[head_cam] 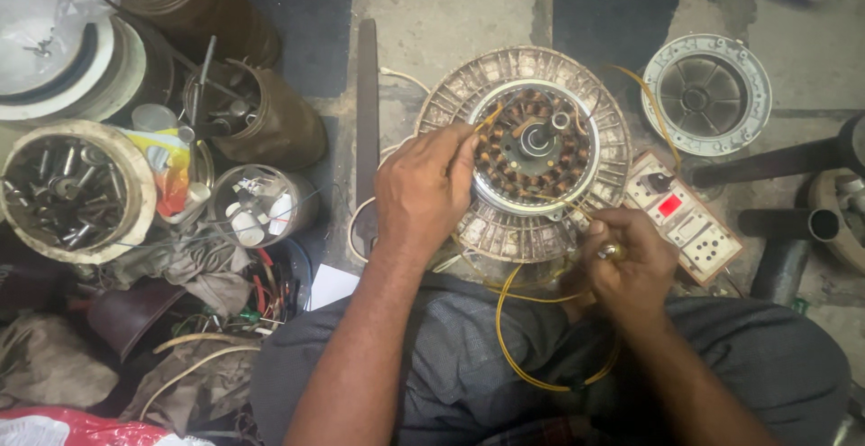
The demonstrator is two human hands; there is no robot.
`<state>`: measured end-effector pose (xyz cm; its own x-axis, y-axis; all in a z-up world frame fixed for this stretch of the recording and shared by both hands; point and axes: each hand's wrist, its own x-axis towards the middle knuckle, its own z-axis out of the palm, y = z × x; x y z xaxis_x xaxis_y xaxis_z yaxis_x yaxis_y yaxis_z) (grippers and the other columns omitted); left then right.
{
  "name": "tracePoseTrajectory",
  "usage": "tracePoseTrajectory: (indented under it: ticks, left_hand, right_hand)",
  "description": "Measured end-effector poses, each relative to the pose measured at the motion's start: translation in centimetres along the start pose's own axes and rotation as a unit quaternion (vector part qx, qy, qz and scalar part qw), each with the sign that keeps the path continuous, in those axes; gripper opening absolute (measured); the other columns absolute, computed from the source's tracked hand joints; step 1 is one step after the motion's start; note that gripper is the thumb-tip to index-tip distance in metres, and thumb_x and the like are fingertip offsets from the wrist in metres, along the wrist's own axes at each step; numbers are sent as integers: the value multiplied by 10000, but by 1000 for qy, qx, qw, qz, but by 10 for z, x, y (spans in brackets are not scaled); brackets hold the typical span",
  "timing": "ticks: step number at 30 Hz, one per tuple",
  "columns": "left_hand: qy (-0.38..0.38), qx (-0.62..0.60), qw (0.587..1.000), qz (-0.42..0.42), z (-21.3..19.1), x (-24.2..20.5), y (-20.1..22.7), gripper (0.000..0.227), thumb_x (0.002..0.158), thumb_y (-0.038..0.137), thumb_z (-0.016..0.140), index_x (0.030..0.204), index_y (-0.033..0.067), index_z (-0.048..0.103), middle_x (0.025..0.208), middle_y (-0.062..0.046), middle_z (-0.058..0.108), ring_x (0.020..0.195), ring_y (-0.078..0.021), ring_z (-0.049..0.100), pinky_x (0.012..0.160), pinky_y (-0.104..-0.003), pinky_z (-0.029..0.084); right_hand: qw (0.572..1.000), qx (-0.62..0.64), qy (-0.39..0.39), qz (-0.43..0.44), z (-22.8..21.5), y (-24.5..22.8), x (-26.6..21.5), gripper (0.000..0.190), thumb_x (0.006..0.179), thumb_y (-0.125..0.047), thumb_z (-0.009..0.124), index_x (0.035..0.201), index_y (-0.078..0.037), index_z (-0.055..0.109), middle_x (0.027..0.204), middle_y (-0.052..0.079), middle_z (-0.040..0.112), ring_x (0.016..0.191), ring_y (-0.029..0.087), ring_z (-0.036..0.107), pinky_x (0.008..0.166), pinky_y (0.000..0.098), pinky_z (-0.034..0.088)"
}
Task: The person sits on the floor and uses a yellow test probe to check electrical continuity on the copper windings of a disassembled motor stator. They systematically touch the probe to various points on the stator while holding a wire, likely testing for faults or connections.
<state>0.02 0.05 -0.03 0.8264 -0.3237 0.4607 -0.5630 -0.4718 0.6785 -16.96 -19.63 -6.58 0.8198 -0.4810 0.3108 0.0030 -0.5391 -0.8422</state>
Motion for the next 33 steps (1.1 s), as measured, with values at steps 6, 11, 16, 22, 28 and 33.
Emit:
tracePoseTrajectory:
  ticks: [6,11,16,22,28,33]
  left_hand:
    - [-2,9,1000,0,0,1,1,97,968,150,716,1049,96,715,948,-98,754,843,-299,731,749,-409,568]
    - [1,9,1000,3,-1,1,2,112,963,149,715,1060,93,718,954,-103,755,846,-298,732,750,-406,569]
    - [1,6,1000,-1,-2,1,2,110,964,150,718,1060,96,720,950,-100,757,843,-295,734,745,-403,570]
    - [5,4,1000,0,-2,1,3,108,964,147,714,1061,98,718,957,-96,759,846,-292,737,744,-402,571]
    - [22,12,1000,17,-3,0,-1,96,993,150,691,1075,107,714,990,-103,762,874,-293,736,775,-403,573]
    - [88,-273,934,-214,-6,-10,-8,165,1058,224,599,1135,81,628,849,-36,661,699,-162,628,637,-336,536]
  right_hand:
    - [999,-32,-1,33,0,-2,0,51,1017,4,658,1065,21,663,786,41,679,669,61,596,607,204,471]
    - [1000,-11,-4,-20,0,3,5,38,1033,-10,636,1066,0,651,828,28,687,722,51,647,629,194,519]
    - [998,-56,1,-5,-1,-5,4,58,998,-1,665,1054,9,657,796,50,688,690,85,641,627,223,501]
    - [999,-32,3,-17,0,-8,7,55,1022,-12,645,1076,-4,647,826,45,697,745,77,669,667,226,524]
    - [999,-28,3,19,-2,-9,4,46,1018,-29,653,1059,-5,653,797,48,701,709,85,654,649,226,511]
    - [995,-68,64,-27,-8,-11,-3,57,1097,-41,642,1075,11,636,873,78,653,787,105,592,777,257,490]
